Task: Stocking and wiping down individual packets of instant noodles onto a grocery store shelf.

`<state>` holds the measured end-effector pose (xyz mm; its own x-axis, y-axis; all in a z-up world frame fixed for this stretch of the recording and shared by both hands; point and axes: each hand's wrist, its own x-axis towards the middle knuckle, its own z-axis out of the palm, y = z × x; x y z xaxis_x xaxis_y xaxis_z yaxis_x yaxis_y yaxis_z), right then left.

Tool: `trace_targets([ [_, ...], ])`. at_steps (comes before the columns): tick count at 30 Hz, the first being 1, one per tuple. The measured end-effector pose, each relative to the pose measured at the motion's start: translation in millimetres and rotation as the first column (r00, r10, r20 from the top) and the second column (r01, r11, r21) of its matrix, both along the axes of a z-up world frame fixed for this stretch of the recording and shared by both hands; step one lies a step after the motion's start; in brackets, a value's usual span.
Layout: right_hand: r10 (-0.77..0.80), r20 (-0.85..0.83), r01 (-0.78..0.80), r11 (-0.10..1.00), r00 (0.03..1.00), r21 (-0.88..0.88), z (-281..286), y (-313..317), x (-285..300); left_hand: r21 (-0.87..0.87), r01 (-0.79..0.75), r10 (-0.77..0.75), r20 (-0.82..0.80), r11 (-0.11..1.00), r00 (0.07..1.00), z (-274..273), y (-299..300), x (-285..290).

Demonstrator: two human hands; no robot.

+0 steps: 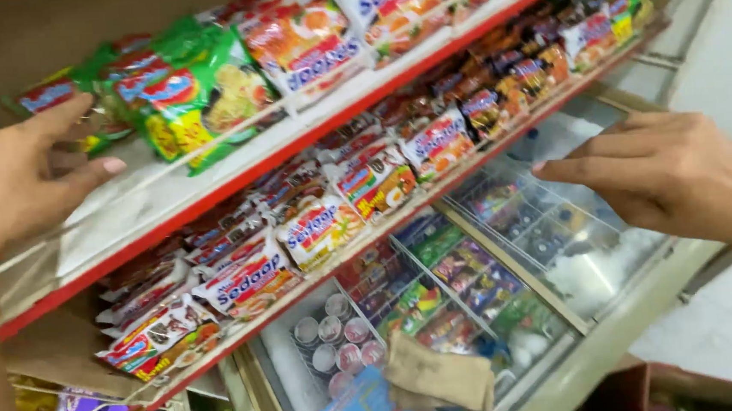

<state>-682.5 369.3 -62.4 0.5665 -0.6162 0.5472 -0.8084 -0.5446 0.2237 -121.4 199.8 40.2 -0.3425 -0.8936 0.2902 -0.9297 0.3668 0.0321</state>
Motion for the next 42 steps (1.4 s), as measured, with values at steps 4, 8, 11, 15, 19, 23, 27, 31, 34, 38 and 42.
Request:
trace_targets([
  [4, 0.269, 0.286, -0.235, 0.961, 0.92, -0.146, -60, 90, -45, -0.389, 0.382, -0.501, -0.273, 0.838, 0.821, -45, 98, -82],
  [8, 0.018, 0.776, 0.102, 0.989, 0.63, -0.105, -137, 192, -35, -0.371, 0.347, -0.474, -0.342, 0.861, 0.811, -95, 195, -163],
  [11, 0.221, 0.956, -0.03, 0.975, 0.195, -0.219, -242, 181, -88, -0.357, 0.55, -0.654, -0.349, 0.755, 0.671, -181, 202, -194],
  [15, -0.394, 0.918, 0.176, 0.902, -0.042, 0.395, -315, 208, -91, -0.144, 0.545, -0.515, -0.587, 0.826, 0.625, -265, 233, -236],
  [19, -0.71, 0.679, 0.246, 0.636, -0.186, 0.731, -443, 265, -133, 0.046, 0.485, -0.359, -0.612, 0.873, 0.705, -350, 263, -257],
  [23, -0.657, 0.375, -0.028, 0.516, -0.654, 0.856, -602, 328, -175, 0.278, 0.47, -0.177, -0.676, 0.838, 0.716, -408, 296, -290],
  [27, -0.774, 0.195, -0.139, 0.343, -0.602, 0.929, -645, 344, -161, 0.324, 0.535, -0.228, -0.649, 0.78, 0.726, -422, 328, -338],
  [31, -0.919, -0.008, -0.128, 0.046, -0.394, 0.991, -741, 345, -166, 0.329, 0.617, -0.297, -0.655, 0.715, 0.694, -439, 347, -368],
  [34, -0.943, -0.173, -0.018, -0.175, -0.283, 0.984, -764, 332, -171, 0.386, 0.617, -0.274, -0.649, 0.686, 0.71, -456, 352, -370],
  [38, -0.938, -0.329, 0.457, -0.34, -0.108, 0.822, -731, 303, -178, 0.464, 0.558, -0.201, -0.617, 0.688, 0.761, -493, 358, -356],
  [42, -0.872, -0.428, 0.514, -0.262, 0.236, 0.817, -771, 317, -201, 0.565, 0.475, -0.117, -0.554, 0.674, 0.824, -501, 365, -343],
])
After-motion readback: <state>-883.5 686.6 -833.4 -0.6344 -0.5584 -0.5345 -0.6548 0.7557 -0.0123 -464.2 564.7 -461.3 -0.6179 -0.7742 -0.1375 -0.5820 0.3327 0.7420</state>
